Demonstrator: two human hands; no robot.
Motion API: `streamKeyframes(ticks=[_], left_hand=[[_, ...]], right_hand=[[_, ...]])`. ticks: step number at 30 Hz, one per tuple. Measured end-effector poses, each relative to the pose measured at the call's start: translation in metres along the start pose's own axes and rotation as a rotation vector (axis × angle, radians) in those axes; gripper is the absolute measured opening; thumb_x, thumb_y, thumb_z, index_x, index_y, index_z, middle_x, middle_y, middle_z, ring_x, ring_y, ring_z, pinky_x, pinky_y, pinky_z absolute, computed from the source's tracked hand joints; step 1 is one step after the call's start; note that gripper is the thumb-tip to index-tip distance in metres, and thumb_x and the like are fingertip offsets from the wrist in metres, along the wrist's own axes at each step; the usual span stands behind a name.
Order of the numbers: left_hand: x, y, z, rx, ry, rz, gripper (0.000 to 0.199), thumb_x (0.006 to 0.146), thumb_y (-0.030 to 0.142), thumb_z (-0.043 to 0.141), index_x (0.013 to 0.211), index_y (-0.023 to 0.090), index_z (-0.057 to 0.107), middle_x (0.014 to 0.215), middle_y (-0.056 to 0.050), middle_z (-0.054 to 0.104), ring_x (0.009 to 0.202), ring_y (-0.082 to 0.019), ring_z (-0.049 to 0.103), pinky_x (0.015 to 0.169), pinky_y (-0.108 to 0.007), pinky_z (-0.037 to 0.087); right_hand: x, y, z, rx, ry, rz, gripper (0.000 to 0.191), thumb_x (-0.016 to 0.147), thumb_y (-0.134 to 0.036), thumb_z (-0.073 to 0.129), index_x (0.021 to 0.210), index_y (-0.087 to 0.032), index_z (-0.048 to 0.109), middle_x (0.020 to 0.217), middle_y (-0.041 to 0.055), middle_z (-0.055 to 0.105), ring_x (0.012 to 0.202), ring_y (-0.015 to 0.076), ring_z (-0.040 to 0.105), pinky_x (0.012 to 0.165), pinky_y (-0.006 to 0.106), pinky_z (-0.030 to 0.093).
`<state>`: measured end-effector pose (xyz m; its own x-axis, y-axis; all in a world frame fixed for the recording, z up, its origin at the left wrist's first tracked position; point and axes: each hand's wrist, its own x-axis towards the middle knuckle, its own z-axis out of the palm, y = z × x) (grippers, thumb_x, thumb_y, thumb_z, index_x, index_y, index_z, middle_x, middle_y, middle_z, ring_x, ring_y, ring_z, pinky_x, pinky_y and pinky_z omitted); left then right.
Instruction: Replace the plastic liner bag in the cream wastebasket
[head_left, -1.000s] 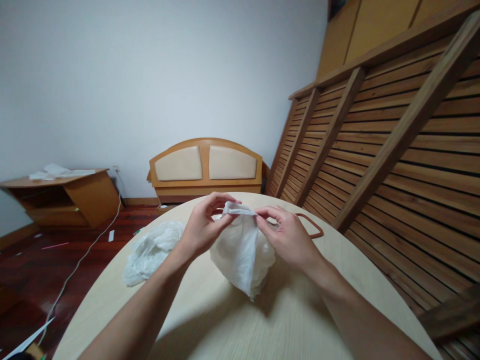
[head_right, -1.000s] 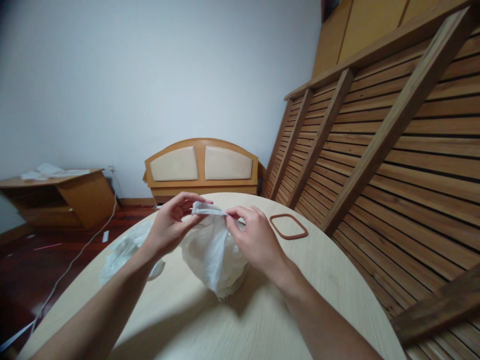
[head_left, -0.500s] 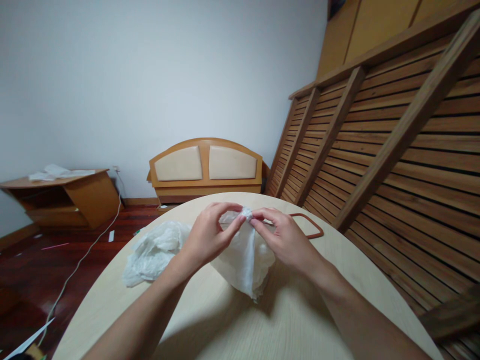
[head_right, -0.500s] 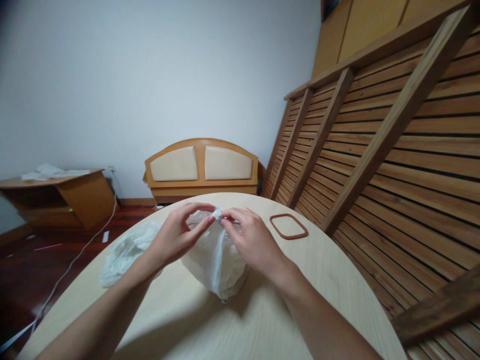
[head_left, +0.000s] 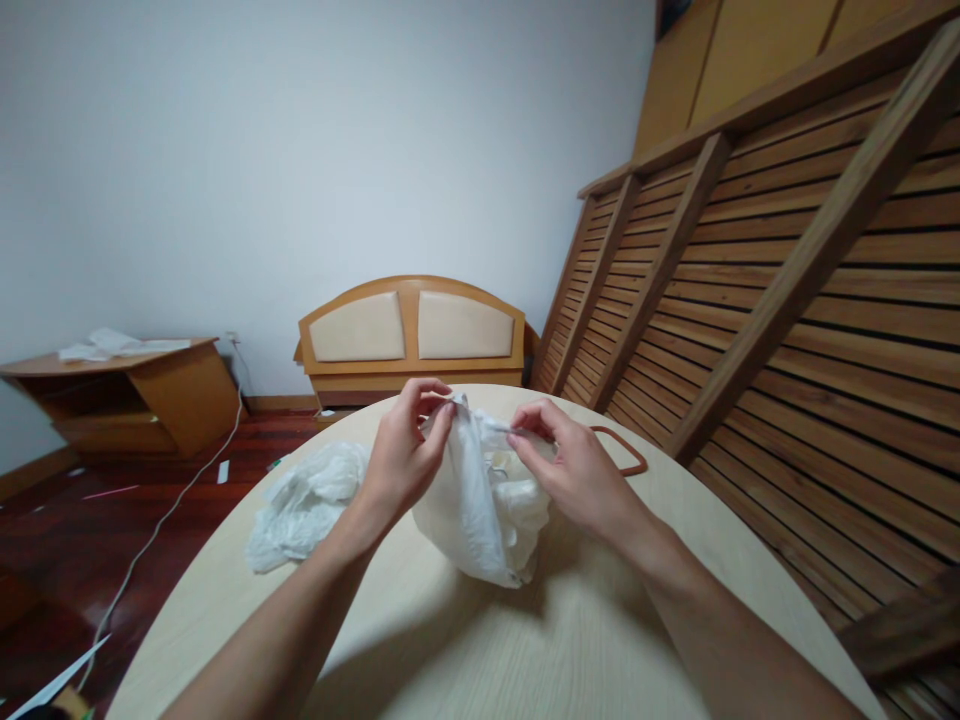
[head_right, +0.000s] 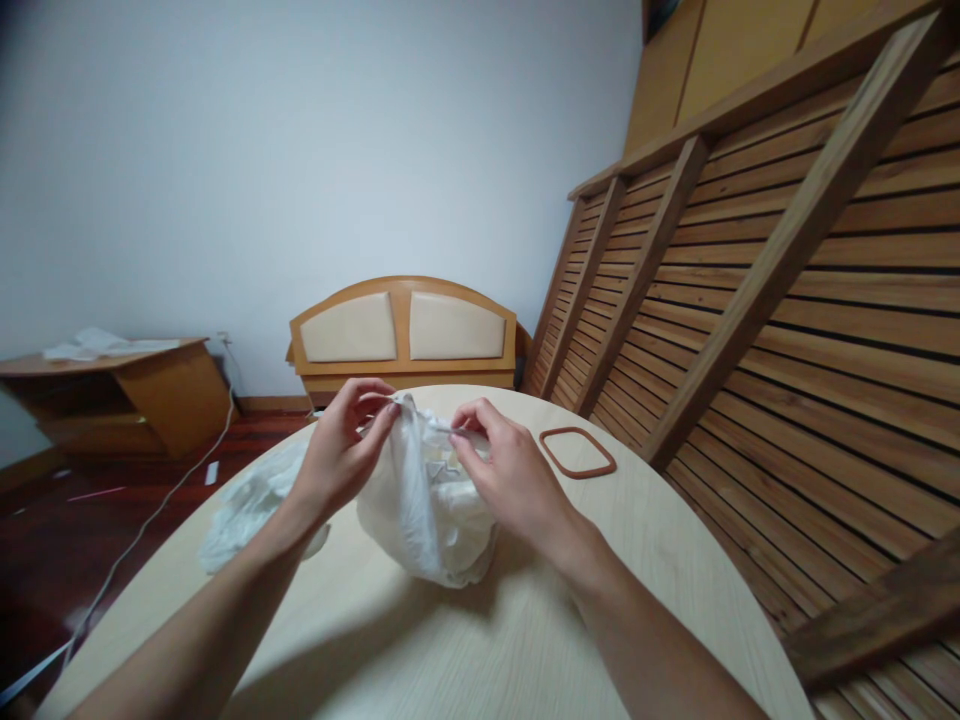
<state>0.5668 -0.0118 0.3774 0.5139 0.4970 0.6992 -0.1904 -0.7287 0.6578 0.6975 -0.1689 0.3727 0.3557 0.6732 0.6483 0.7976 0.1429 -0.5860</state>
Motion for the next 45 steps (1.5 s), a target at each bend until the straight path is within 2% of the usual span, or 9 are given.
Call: streamKeyframes(ticks=[4,11,15,21,26,30,34,40,45], left_hand=[[0.001,-0.001,0.0,-0.02,0.066,-0.007,0.007,0.088,0.025,0.06,0.089,0.021,0.054,0.084,-0.001,0.066,0.079,-0.015,0.067,0.06,-0.021,0.046],[0.007,-0.006,-0.003,-0.072,0.167,-0.025,0.01,0.085,0.027,0.061,0.085,0.02,0.054,0.082,-0.001,0.063,0.08,-0.015,0.065,0.069,-0.023,0.049],[0.011,-0.011,-0.005,-0.15,0.175,-0.066,0.013,0.084,0.029,0.061,0.087,0.02,0.053,0.083,-0.001,0.065,0.082,-0.015,0.066,0.072,-0.024,0.05],[0.017,-0.021,-0.007,-0.176,0.297,-0.116,0.008,0.087,0.027,0.057,0.091,0.021,0.053,0.072,0.001,0.062,0.068,-0.013,0.063,0.061,-0.022,0.048],[0.004,0.0,-0.009,0.066,0.342,0.156,0.029,0.089,0.022,0.055,0.118,0.021,0.054,0.125,-0.01,0.065,0.114,-0.022,0.063,0.099,-0.037,0.049],[-0.01,0.022,-0.012,0.387,-0.046,0.546,0.048,0.085,0.015,0.057,0.132,0.026,0.051,0.135,-0.007,0.062,0.132,-0.025,0.052,0.118,-0.045,0.03],[-0.01,0.02,-0.011,0.481,-0.365,0.591,0.059,0.087,0.013,0.052,0.143,0.024,0.039,0.13,-0.007,0.066,0.129,-0.023,0.054,0.124,-0.051,0.014],[-0.003,0.006,-0.008,0.504,-0.347,0.566,0.024,0.098,0.015,0.043,0.116,0.02,0.058,0.103,-0.004,0.071,0.104,-0.018,0.064,0.12,-0.049,0.025],[0.004,0.0,-0.012,0.54,-0.116,0.475,0.02,0.098,0.013,0.043,0.1,0.02,0.062,0.092,-0.002,0.07,0.09,-0.018,0.065,0.114,-0.047,0.034]], right_hand=[[-0.001,-0.004,0.001,-0.024,-0.018,-0.033,0.016,0.09,-0.013,0.054,0.09,-0.023,0.066,0.094,0.0018,0.07,0.092,0.0178,0.066,0.085,0.032,0.05],[-0.007,-0.018,0.007,-0.146,-0.156,-0.097,0.023,0.075,-0.04,0.081,0.092,-0.026,0.073,0.112,0.0054,0.068,0.104,0.0241,0.064,0.095,0.042,0.049],[-0.009,-0.019,0.01,-0.196,-0.179,-0.107,0.009,0.08,-0.03,0.077,0.086,-0.025,0.072,0.121,0.0068,0.066,0.11,0.0256,0.063,0.097,0.046,0.048],[-0.004,-0.013,0.006,-0.117,-0.05,-0.013,0.007,0.089,-0.02,0.061,0.086,-0.023,0.066,0.093,0.0028,0.074,0.09,0.0211,0.069,0.084,0.037,0.052],[-0.003,-0.011,0.004,-0.053,-0.006,0.011,0.007,0.092,-0.023,0.062,0.09,-0.024,0.069,0.09,0.0009,0.075,0.085,0.0192,0.07,0.078,0.032,0.052],[-0.002,-0.012,0.005,-0.045,-0.052,-0.024,0.007,0.092,-0.022,0.062,0.089,-0.024,0.068,0.09,0.0004,0.075,0.085,0.019,0.07,0.08,0.033,0.051],[-0.004,-0.014,0.006,-0.027,-0.051,-0.034,0.005,0.09,-0.022,0.063,0.088,-0.023,0.059,0.086,0.0001,0.07,0.081,0.0174,0.066,0.075,0.031,0.05],[-0.007,-0.013,0.006,-0.016,-0.06,-0.02,0.017,0.088,-0.027,0.065,0.099,-0.024,0.052,0.095,0.0026,0.067,0.088,0.0187,0.066,0.079,0.033,0.052],[-0.005,-0.01,-0.001,-0.109,-0.108,0.002,0.046,0.08,-0.032,0.073,0.117,-0.024,0.048,0.113,0.0078,0.066,0.108,0.0243,0.065,0.093,0.039,0.052]])
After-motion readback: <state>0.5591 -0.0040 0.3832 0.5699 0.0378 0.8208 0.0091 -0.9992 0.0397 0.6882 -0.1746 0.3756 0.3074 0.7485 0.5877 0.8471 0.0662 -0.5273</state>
